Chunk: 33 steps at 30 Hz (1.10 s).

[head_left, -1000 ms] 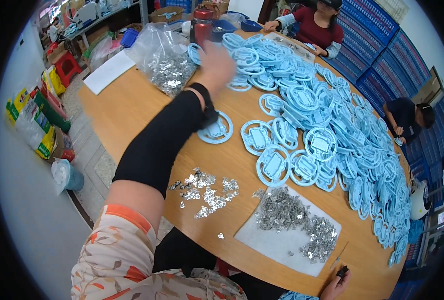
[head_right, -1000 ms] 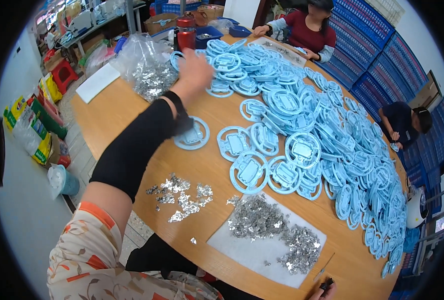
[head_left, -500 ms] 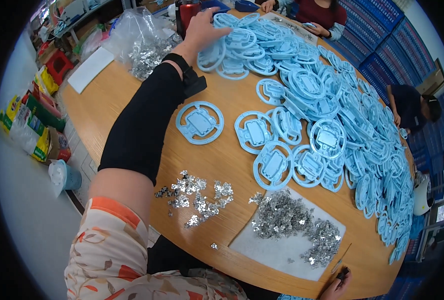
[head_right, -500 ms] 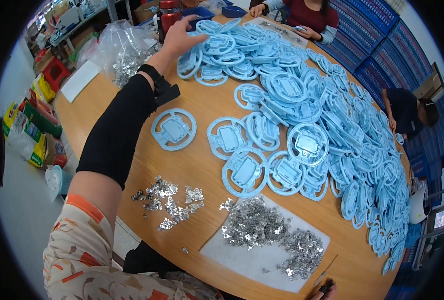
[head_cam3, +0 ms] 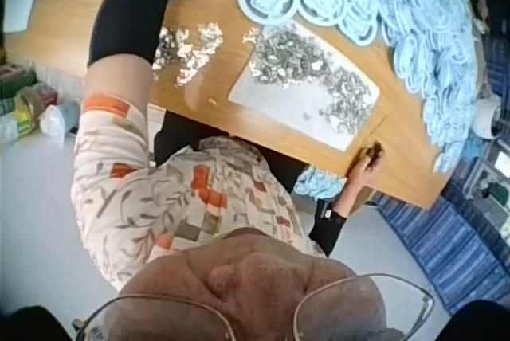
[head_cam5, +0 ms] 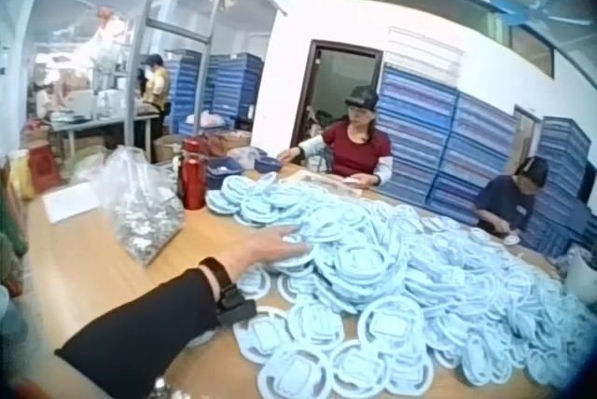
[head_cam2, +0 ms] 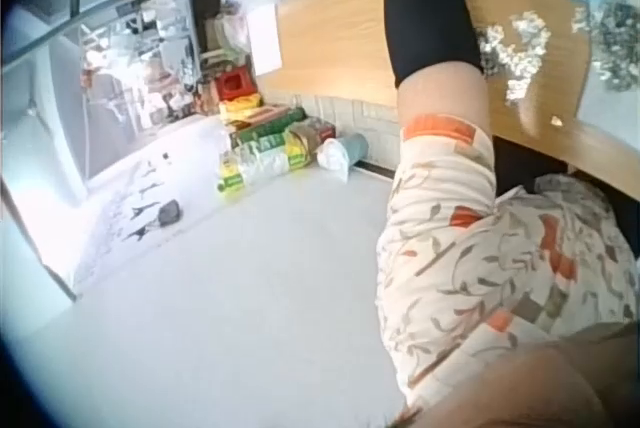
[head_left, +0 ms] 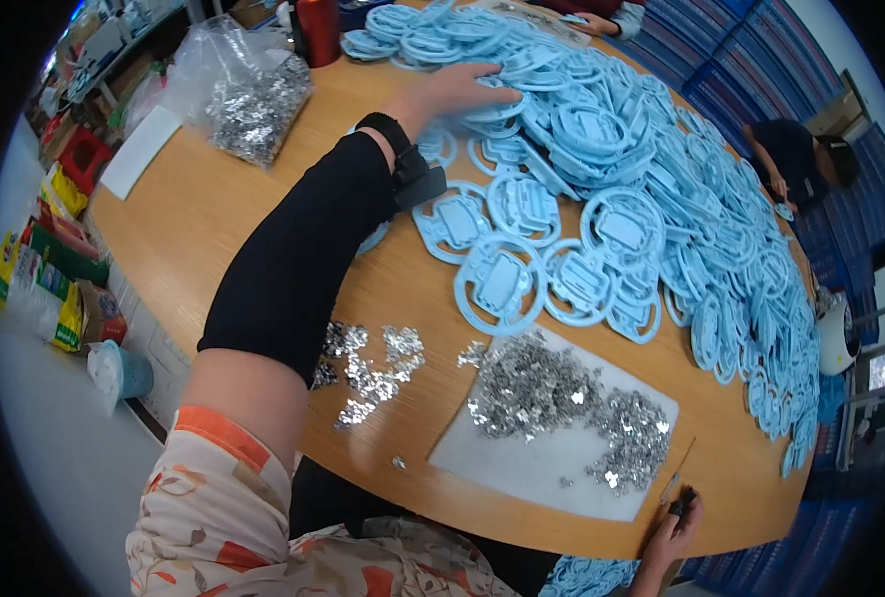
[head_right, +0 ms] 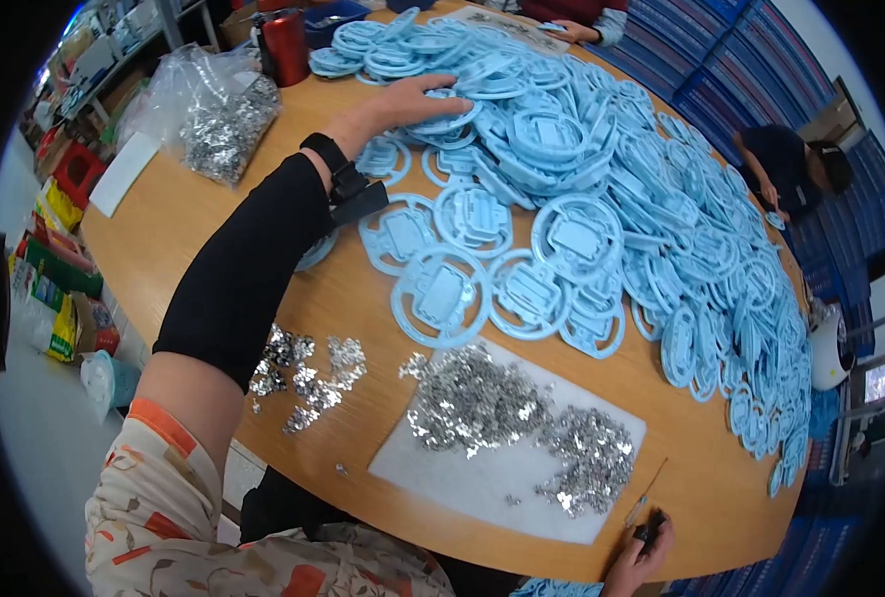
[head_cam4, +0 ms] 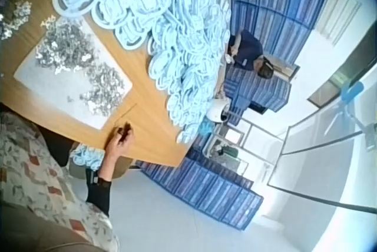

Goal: The person picks up a blue plastic steering wheel and inserts two metal contacts into the battery compartment, using a small tool to press them into place. After completing the assembly, they place the wheel into a box and reach for another one.

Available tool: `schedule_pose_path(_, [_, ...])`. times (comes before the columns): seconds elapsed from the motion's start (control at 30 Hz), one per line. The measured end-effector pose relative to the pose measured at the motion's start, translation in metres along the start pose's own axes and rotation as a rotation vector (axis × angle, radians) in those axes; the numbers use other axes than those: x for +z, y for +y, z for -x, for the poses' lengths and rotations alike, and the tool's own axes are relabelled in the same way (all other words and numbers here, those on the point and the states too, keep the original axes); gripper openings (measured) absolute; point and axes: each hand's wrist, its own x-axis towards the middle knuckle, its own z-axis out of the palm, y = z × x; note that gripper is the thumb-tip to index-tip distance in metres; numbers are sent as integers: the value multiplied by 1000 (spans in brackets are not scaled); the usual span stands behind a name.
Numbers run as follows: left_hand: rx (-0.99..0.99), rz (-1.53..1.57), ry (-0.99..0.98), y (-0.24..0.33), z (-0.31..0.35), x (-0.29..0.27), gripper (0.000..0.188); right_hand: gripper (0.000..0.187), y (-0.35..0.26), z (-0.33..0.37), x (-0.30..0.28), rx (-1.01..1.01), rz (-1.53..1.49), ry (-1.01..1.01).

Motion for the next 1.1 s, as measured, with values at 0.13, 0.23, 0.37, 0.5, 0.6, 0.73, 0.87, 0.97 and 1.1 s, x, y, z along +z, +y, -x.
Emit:
schedule_pose_path(0.13, [59,-44,-118,42,5,50,93,37,-17,2,2,66,-7,63])
schedule_pose_path(0.23, [148,18,-103,71,18,76,84,37,-15,1,3,43,-69,57])
schedule_pose_path(0.37, [323,47,-125,104,37,90,75,37,-15,-1,4,109,-104,53])
schedule_pose_path(0.5, [416,-104,-94,126,75,69,74,36,-22,-5,8,95,-202,46])
schedule_pose_path(0.6, [423,-217,-190,144,130,23,68,36,-24,-3,8,77,-234,60])
schedule_pose_path(0.73, [287,-512,-397,129,193,-21,48,34,-24,0,3,61,-185,75])
schedule_pose_path(0.87, [-38,-543,-508,118,240,-31,42,34,-28,0,5,67,-217,66])
schedule_pose_path(0.97, [-98,-290,-479,91,239,-24,43,34,-20,-2,9,52,-211,80])
schedule_pose_path(1.1, [-126,76,-526,72,221,-24,41,34,-11,-4,9,47,-203,78])
